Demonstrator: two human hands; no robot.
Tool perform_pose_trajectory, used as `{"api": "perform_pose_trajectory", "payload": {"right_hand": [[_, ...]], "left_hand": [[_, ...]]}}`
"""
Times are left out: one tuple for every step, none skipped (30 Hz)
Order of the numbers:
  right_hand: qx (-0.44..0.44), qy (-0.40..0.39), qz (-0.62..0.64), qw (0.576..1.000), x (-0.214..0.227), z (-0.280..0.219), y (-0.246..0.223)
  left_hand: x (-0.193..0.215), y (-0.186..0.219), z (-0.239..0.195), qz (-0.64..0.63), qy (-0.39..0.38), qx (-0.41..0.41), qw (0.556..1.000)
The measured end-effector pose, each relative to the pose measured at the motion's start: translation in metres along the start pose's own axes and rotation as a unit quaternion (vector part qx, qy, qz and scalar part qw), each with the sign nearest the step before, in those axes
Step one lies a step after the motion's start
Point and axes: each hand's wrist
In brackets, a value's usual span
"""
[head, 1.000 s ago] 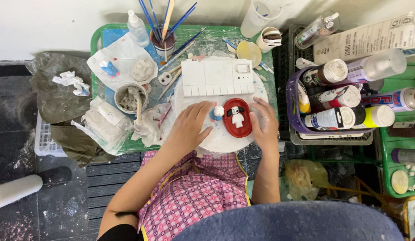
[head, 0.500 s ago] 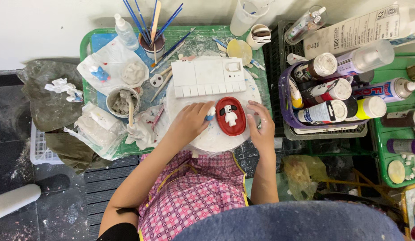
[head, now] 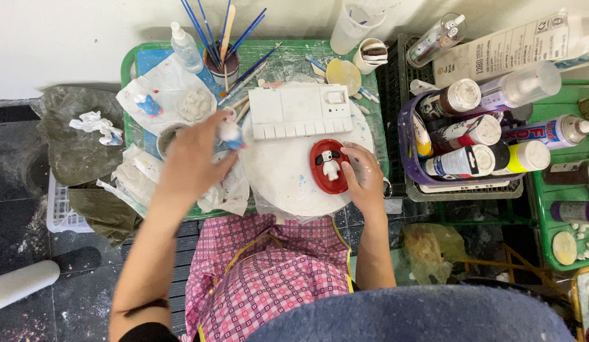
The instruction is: The person paints small white figurines by hand. They open a palette, select colors from various tubes, and use a brush to apply paint to small blue and white figures on a turntable.
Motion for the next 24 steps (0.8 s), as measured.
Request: {"api": "perform_pose_trajectory", "payload": {"right_hand": [[0.001, 0.001, -0.002, 1.000, 0.000, 0.001, -0.001], [0.001, 0.001, -0.004, 1.000, 0.000, 0.002, -0.003], [0.002, 0.002, -0.005, 1.000, -0.001, 0.003, -0.004], [0.004, -0.001, -0.012, 1.000, -0.002, 0.004, -0.005], [0.005, -0.004, -0.019, 1.000, -0.002, 0.006, -0.007], [0.006, -0.007, -0.026, 1.000, -0.002, 0.007, -0.008], [0.000, -0.009, -0.018, 1.000, -0.003, 0.007, -0.010], [-0.005, -0.011, -0.009, 1.000, -0.004, 0.008, -0.012], [-0.010, -0.014, -0.001, 1.000, -0.004, 0.008, -0.014], [-0.008, -0.015, -0.016, 1.000, -0.005, 0.010, -0.016], [-0.006, -0.016, -0.030, 0.999, -0.005, 0.011, -0.017], [-0.003, -0.017, -0.045, 0.999, -0.006, 0.013, -0.018], [0.000, -0.018, -0.052, 0.998, -0.006, 0.015, -0.019], [0.003, -0.018, -0.059, 0.998, -0.005, 0.017, -0.020], [0.005, -0.019, -0.066, 0.998, -0.005, 0.019, -0.020], [0.004, -0.019, -0.063, 0.998, -0.005, 0.021, -0.021], [0.003, -0.020, -0.060, 0.998, -0.006, 0.022, -0.021], [0.002, -0.021, -0.057, 0.998, -0.008, 0.024, -0.022], [0.003, -0.019, -0.050, 0.999, -0.010, 0.025, -0.022], [0.004, -0.018, -0.043, 0.999, -0.012, 0.026, -0.022], [0.005, -0.015, -0.035, 0.999, -0.014, 0.027, -0.022], [0.004, -0.017, -0.032, 0.999, -0.016, 0.029, -0.022], [0.002, -0.019, -0.028, 0.999, -0.018, 0.029, -0.021], [-0.001, -0.021, -0.024, 0.999, -0.019, 0.030, -0.021]], "left_hand": [[0.008, -0.007, 0.002, 0.016, 0.003, -0.001, 1.000], [0.017, -0.015, 0.004, 0.031, 0.006, -0.003, 0.999], [0.025, -0.024, 0.007, 0.047, 0.009, -0.004, 0.999], [0.032, -0.033, 0.010, 0.051, 0.004, 0.004, 0.999], [0.037, -0.043, 0.013, 0.054, -0.002, 0.012, 0.998], [0.041, -0.054, 0.016, 0.057, -0.008, 0.021, 0.998], [0.043, -0.064, 0.019, 0.050, 0.003, 0.014, 0.999], [0.044, -0.075, 0.021, 0.043, 0.014, 0.007, 0.999], [0.042, -0.085, 0.023, 0.035, 0.025, 0.001, 0.999], [0.040, -0.096, 0.028, 0.013, 0.021, 0.013, 1.000], [0.036, -0.107, 0.033, -0.009, 0.016, 0.026, 0.999], [0.032, -0.116, 0.036, -0.031, 0.012, 0.039, 0.999], [0.028, -0.124, 0.038, -0.015, 0.012, 0.035, 0.999], [0.024, -0.132, 0.040, 0.000, 0.013, 0.031, 0.999], [0.021, -0.138, 0.043, 0.016, 0.013, 0.026, 0.999], [0.017, -0.144, 0.047, -0.032, 0.004, 0.040, 0.999], [0.013, -0.150, 0.051, -0.079, -0.006, 0.053, 0.995], [0.009, -0.156, 0.054, -0.126, -0.015, 0.067, 0.990], [0.006, -0.163, 0.057, -0.121, -0.019, 0.064, 0.990], [0.004, -0.169, 0.059, -0.115, -0.022, 0.060, 0.991], [0.002, -0.176, 0.062, -0.109, -0.026, 0.056, 0.992], [0.000, -0.181, 0.063, -0.069, -0.018, 0.042, 0.997], [-0.003, -0.186, 0.064, -0.028, -0.011, 0.026, 0.999], [-0.005, -0.191, 0.065, 0.012, -0.004, 0.011, 1.000]]}}
Point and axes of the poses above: each hand's wrist, its own z-axis towards the middle knuckle, its own x-axis out of the back of the hand, y = z × x, and after that the axes turned 10 degrees about -y, right-handed
